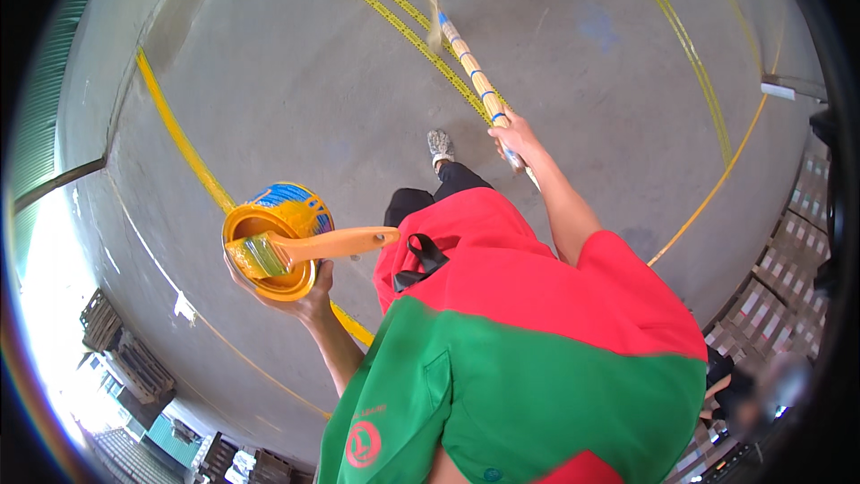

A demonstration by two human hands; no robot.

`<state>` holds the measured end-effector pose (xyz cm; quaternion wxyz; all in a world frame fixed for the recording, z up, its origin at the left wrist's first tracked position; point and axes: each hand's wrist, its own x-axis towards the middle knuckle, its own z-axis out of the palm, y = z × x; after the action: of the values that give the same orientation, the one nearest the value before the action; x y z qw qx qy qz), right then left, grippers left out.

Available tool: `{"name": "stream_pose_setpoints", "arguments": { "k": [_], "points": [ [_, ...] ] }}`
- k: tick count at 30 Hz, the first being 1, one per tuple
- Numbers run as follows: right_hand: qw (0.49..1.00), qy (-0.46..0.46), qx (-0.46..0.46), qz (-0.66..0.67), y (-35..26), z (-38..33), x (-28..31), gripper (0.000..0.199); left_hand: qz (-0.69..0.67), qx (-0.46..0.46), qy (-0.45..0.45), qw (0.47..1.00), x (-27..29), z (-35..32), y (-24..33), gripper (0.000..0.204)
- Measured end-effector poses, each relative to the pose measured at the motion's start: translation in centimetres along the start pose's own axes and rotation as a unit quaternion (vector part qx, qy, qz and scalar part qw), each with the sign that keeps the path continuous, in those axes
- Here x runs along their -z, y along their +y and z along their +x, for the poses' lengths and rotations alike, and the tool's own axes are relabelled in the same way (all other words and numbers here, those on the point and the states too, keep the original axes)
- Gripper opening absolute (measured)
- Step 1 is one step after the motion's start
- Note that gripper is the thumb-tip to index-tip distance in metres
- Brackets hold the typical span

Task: The person paints yellow lines on a concrete floor using a paintbrush and a paint can. They repeatedly dip the brush into the can and apply paint along pre-marked tape lines, moving across the floor to cover multiple sections.

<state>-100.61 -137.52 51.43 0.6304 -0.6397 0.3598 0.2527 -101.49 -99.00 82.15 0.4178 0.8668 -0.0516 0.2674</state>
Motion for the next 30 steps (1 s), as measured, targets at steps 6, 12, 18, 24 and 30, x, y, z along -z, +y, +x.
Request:
{"name": "stream_pose_setpoints", "arguments": {
  "k": [6,12,18,24,30],
  "points": [
    [0.902,0.106,-0.007,-0.418,1.9,-15.3,9.2,0.083,-0.001,0.057,0.008,0.998,-1.6,1.0,1.4,0.129],
    [0.92,0.033,-0.203,-0.334,-1.1,-34.2,20.8,0.081,-0.005,0.075,-0.022,0.997,-1.7,2.0,3.0,0.135],
    [0.814,-0.057,-0.27,-0.511,4.7,-31.0,22.1,0.039,-0.035,0.039,-0.018,0.998,-2.7,2.5,2.7,0.135],
    [0.911,-0.071,-0.148,-0.379,0.8,-17.9,17.1,0.036,0.011,0.029,-0.006,1.0,-2.1,2.8,2.9,0.127],
    [0.92,0.038,0.025,-0.389,-11.0,-8.5,8.7,0.077,-0.011,0.041,0.041,0.998,-2.4,3.5,2.8,0.126]
  ]
}}
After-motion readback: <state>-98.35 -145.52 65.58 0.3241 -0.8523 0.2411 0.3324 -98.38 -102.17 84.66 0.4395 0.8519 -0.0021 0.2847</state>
